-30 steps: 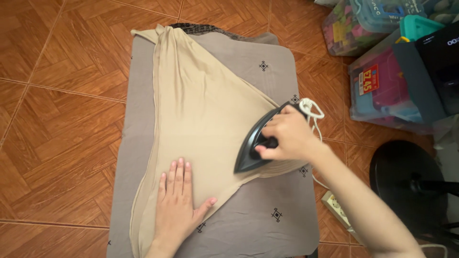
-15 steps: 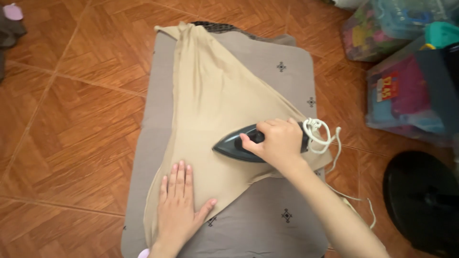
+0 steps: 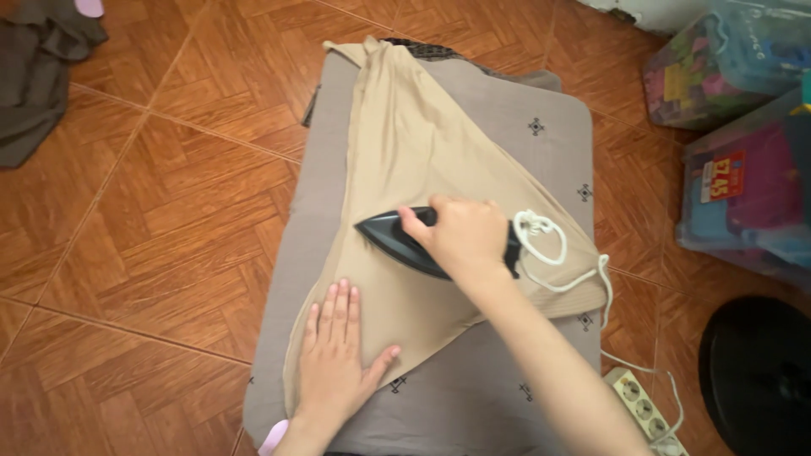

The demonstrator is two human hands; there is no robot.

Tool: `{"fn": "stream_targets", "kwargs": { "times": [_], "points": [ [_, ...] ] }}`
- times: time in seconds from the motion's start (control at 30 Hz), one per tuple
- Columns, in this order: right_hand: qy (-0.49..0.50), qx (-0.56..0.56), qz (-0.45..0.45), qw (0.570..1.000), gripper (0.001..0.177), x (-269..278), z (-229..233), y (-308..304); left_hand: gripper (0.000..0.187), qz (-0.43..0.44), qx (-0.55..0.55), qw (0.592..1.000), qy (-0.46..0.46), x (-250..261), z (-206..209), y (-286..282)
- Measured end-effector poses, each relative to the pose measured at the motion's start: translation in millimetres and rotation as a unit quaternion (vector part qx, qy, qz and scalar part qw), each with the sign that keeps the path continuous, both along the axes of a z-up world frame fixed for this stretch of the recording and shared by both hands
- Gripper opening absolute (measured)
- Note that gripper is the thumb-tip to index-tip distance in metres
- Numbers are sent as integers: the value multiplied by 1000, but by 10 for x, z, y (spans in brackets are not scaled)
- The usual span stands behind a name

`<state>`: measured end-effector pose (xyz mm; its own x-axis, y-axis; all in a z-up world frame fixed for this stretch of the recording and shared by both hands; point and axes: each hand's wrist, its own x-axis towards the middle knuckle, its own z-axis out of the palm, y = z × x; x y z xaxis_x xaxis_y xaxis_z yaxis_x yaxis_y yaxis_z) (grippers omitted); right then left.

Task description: Ironing a beige garment on a portable ironing board placed on the floor

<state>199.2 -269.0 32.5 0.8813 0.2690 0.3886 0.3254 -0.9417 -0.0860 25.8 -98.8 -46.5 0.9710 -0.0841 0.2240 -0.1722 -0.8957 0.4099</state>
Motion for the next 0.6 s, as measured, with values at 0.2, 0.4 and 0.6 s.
{"fn": "stream_targets", "kwargs": {
  "times": [0.2,0.4,0.6],
  "points": [
    [68,-45,21,996,47,-121,143,-349,101,3,-14,1000,14,4,6,2],
    [33,-27,123,991,53,-368,142,-416,106,14,-26,999,19,-5,-14,-18],
    [-47,-47,10,998,60,-183,-1,-143,108,27,-14,999,14,-22,15,-34]
  ]
}}
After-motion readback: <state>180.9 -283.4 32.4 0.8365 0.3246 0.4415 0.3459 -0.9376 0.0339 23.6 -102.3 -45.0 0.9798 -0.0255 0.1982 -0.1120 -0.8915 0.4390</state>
